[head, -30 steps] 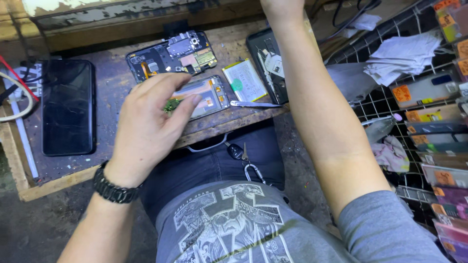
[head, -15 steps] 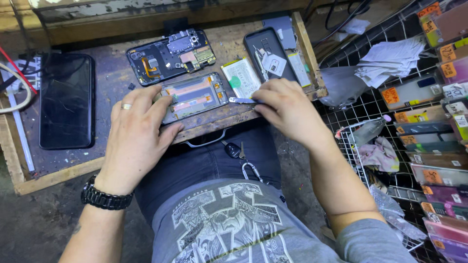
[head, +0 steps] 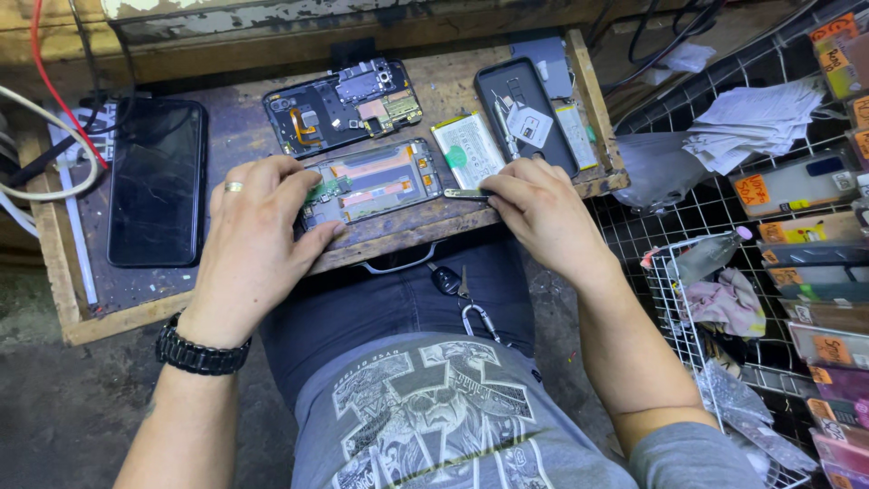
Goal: The person cleans and handles internal mobile phone components, including a circuit board and a phone frame, using tweezers and liquid from a small bottle.
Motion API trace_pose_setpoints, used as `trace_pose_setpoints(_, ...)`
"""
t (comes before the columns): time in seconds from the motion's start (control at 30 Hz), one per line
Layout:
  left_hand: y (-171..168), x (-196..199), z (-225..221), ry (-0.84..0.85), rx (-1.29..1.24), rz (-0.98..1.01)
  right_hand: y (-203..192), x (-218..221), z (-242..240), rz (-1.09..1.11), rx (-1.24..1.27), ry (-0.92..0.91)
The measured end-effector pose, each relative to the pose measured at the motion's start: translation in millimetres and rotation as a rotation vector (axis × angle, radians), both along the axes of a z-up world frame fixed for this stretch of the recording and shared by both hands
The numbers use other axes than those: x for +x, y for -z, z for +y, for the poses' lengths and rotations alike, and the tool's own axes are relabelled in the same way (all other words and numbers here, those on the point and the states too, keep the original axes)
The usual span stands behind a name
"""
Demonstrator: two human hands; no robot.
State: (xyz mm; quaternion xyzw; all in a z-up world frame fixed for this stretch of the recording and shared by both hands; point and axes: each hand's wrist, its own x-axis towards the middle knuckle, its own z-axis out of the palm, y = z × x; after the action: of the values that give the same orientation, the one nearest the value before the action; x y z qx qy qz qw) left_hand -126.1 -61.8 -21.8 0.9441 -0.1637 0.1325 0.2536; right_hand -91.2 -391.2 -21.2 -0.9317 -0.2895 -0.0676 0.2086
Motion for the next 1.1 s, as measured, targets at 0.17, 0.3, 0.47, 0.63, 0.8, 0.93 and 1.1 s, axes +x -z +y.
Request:
trace_pose_setpoints(0.17,4,1,-1,-0.07,0.085,-0.023,-3,-5,5,-0.057,0.056,0.027)
trace_pose_setpoints(0.3,6,3,-3,-0.058,0.015,-0.031,-5,-9,11,-0.078,0.127,0.056)
trace_pose_setpoints(0.47,0,1,-7,-0.085,-0.022,-0.096,-4,-9,35,-0.059,0.332,-0.002)
trace_pose_setpoints(0.63,-9,-15,-22,-0.023,-0.033,-0.189,4,-14,66,0.15,0.598,-0.117)
trace_pose_setpoints(0.8,-19,-27,-37,0.02,-0.073,-0.228,8,-16,86,0.209,0.66,-0.125)
trace_pose_setpoints(0.93,-23,-30,-40,0.045,-0.073,-0.258,9,-16,88,0.266,0.701,-0.104)
trace_pose_setpoints(1.1,-26,-32,-43,0.085,-0.088,-0.279,7,-14,83,0.211,0.669,-0.171)
